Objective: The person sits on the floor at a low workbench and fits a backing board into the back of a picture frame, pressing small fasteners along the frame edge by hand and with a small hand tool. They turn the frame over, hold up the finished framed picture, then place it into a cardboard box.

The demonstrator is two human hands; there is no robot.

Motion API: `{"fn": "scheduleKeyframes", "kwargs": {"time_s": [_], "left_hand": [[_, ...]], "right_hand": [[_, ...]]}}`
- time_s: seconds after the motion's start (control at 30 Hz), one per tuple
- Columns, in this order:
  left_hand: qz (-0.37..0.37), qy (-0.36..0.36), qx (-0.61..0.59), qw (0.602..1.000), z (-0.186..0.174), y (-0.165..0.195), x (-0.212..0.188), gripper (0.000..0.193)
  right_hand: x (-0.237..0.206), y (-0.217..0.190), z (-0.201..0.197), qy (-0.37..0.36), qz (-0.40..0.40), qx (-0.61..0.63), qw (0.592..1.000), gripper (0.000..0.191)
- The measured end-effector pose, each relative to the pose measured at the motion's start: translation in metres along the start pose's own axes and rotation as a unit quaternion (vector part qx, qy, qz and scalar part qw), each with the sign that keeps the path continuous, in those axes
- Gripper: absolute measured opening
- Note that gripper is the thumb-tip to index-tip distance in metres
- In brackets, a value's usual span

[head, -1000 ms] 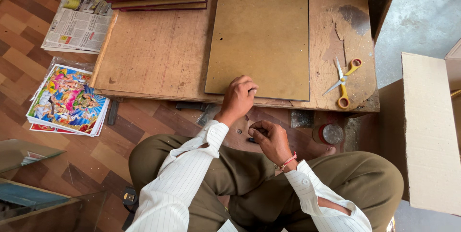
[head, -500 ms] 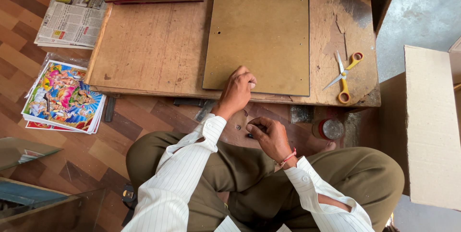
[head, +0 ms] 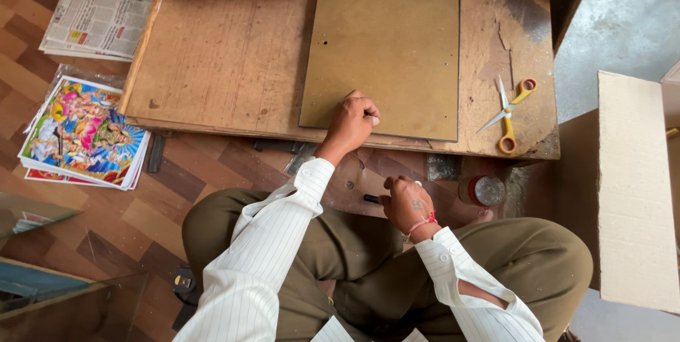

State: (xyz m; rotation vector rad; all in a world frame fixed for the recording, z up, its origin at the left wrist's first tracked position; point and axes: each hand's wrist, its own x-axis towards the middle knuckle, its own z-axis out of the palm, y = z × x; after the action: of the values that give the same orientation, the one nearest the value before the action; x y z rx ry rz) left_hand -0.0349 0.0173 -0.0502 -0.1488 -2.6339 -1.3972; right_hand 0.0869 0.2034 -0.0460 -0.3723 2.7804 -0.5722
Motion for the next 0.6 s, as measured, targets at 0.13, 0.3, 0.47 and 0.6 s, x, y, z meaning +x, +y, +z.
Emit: {"fn": "scheduleKeyframes", "kwargs": {"time_s": [0.13,0.3,0.47,0.6], "left_hand": [[-0.002,0.001,0.003,1.000,0.005,-0.003,0.001,0.005],[0.009,-0.003,-0.031,0.999,0.004,-0.007,0.005,0.006],[0.002,0.028,-0.047,0.998,0.009,-0.006,0.010,0.006],[0.005,0.041,-0.040,0.998,0.016,-0.002,0.011,0.006]], "right_hand": [[0.012,0.021,0.046,-0.108,0.022,-0.150,0.983,0.026],[0.024,0.034,0.069,-0.114,-0.016,-0.208,0.971,0.017],[0.023,0.018,0.013,-0.073,-0.034,-0.117,0.990,0.020],[0.016,0.007,-0.074,0.239,-0.131,0.178,0.945,0.044]]}}
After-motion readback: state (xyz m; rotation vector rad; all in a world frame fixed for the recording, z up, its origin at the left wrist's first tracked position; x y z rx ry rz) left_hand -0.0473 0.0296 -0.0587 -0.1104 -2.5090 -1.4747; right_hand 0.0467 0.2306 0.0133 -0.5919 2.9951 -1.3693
